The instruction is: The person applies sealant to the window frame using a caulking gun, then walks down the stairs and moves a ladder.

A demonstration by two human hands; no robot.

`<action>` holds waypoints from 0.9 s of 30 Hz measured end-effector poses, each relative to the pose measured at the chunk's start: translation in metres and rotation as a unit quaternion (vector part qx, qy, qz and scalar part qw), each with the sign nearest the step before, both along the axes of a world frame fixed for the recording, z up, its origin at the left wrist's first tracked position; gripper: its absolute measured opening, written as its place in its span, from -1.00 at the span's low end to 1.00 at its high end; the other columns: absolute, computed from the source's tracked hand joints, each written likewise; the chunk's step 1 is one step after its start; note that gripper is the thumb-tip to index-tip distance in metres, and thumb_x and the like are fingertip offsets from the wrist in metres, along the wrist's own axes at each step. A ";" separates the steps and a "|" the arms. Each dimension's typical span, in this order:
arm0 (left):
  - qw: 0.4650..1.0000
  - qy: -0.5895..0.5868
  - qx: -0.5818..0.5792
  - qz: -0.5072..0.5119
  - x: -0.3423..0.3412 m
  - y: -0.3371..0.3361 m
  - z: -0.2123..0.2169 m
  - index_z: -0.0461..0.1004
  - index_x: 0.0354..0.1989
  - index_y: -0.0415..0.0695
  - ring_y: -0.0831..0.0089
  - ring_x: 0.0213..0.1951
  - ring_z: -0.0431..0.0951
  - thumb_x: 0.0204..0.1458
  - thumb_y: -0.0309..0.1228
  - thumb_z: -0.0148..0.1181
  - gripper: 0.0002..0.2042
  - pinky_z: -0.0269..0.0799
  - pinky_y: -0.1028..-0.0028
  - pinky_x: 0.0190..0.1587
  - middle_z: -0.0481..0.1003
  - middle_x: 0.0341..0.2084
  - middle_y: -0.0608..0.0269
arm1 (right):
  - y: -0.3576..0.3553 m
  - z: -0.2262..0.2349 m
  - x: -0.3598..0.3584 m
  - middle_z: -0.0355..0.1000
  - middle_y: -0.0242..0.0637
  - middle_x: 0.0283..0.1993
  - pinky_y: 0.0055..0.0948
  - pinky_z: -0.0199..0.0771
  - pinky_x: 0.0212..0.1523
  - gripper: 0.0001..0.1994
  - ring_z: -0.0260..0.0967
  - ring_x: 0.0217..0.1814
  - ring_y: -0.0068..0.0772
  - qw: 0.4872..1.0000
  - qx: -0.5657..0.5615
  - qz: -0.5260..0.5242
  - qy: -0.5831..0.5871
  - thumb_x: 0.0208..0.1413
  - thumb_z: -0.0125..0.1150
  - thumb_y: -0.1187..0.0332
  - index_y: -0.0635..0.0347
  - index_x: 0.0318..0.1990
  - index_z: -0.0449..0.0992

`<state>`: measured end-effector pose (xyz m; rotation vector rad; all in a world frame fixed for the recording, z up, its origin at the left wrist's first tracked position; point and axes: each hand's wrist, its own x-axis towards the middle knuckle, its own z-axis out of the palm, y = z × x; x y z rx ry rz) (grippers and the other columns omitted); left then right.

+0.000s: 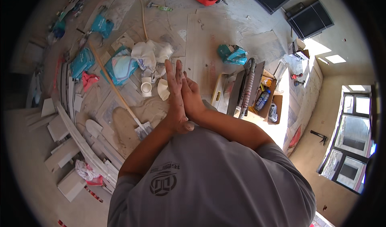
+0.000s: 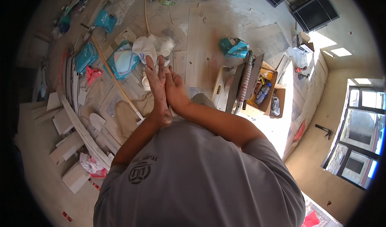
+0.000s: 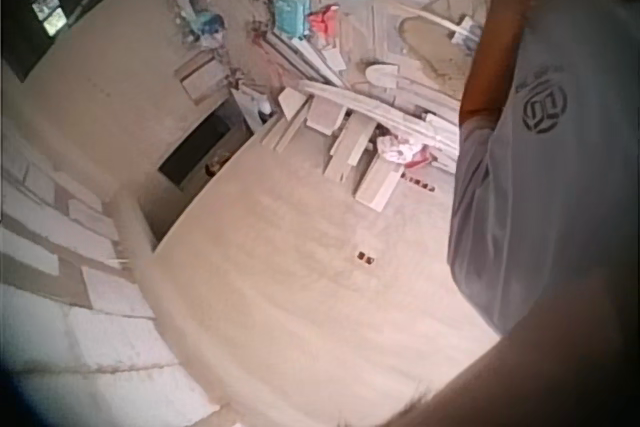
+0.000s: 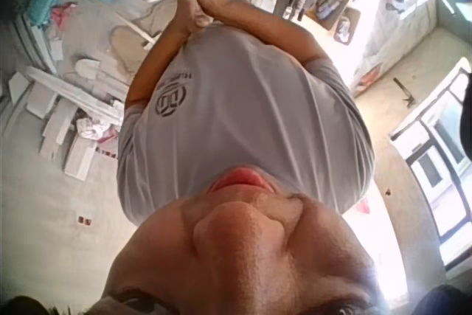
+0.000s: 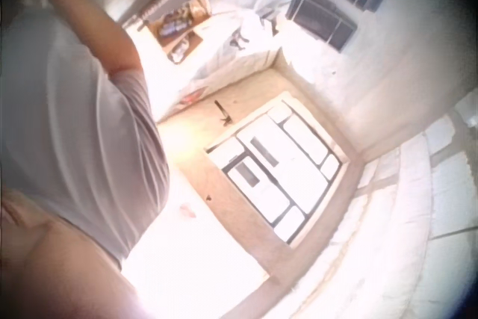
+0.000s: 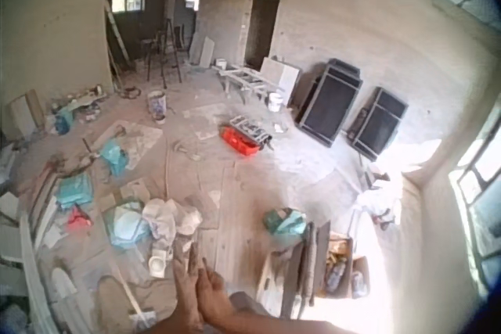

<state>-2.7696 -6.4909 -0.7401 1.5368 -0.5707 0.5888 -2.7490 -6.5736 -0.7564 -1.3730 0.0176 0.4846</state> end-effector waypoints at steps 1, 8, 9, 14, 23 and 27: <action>0.999 -0.014 0.016 -0.026 0.020 0.003 0.001 -0.53 0.55 0.08 -0.14 0.53 -0.38 -0.13 0.60 -0.04 0.26 -0.15 -0.22 0.41 -0.62 0.51 -0.05 | -0.001 0.003 0.016 0.48 -0.16 0.02 -0.30 0.45 0.04 -0.63 0.44 0.00 -0.34 0.998 -0.036 -0.008 -0.040 0.47 -0.14 0.17 0.30 0.13 0.37; 0.988 0.064 -0.087 -0.109 0.154 0.017 -0.001 -0.57 0.53 0.17 -0.16 0.53 -0.39 -0.19 0.62 0.00 0.29 -0.17 -0.29 0.39 -0.66 0.51 -0.02 | 0.003 -0.003 0.155 0.55 -0.15 -0.10 -0.35 0.52 -0.02 -0.27 0.52 -0.08 -0.35 0.954 0.188 -0.131 0.192 0.41 -0.32 -0.23 0.37 0.07 0.47; 0.986 0.084 -0.102 -0.098 0.178 0.020 -0.001 -0.56 0.54 0.20 -0.16 0.53 -0.37 -0.19 0.64 -0.04 0.27 -0.14 -0.27 0.40 -0.63 0.52 0.01 | -0.001 -0.005 0.181 0.55 -0.14 -0.07 -0.33 0.52 0.00 -0.28 0.53 -0.08 -0.32 0.963 0.194 -0.108 0.155 0.42 -0.32 -0.22 0.37 0.12 0.45; 0.948 0.214 -0.217 -0.095 0.315 0.014 0.001 -0.45 0.56 0.12 0.04 0.54 -0.28 -0.06 0.60 -0.17 0.16 -0.15 -0.08 0.45 -0.41 0.56 0.15 | -0.026 -0.009 0.331 0.35 0.00 0.28 -0.17 0.16 0.36 -0.40 0.27 0.35 -0.10 0.973 0.028 -0.009 -0.229 0.44 -0.26 0.00 0.37 0.32 0.29; 0.946 0.223 -0.214 -0.093 0.499 0.040 0.014 0.00 0.51 -0.12 0.14 0.53 -0.13 0.17 0.45 -0.39 -0.04 -0.32 0.11 0.49 -0.09 0.53 0.08 | -0.013 -0.098 0.584 0.12 -0.13 0.52 -0.06 -0.09 0.49 -0.19 0.07 0.53 -0.08 0.992 -0.110 0.061 0.020 0.36 -0.28 -0.29 0.10 0.54 -0.05; 0.935 0.079 0.320 0.131 0.586 0.070 -0.022 0.02 0.51 -0.11 -0.04 0.54 -0.21 0.23 0.32 -0.32 -0.15 -0.40 -0.14 0.45 -0.11 0.52 -0.04 | 0.057 -0.048 0.619 -0.05 -0.15 0.57 -0.17 -0.17 0.56 -0.21 -0.15 0.62 -0.19 0.935 0.319 0.019 0.152 0.39 -0.31 -0.26 0.13 0.54 -0.11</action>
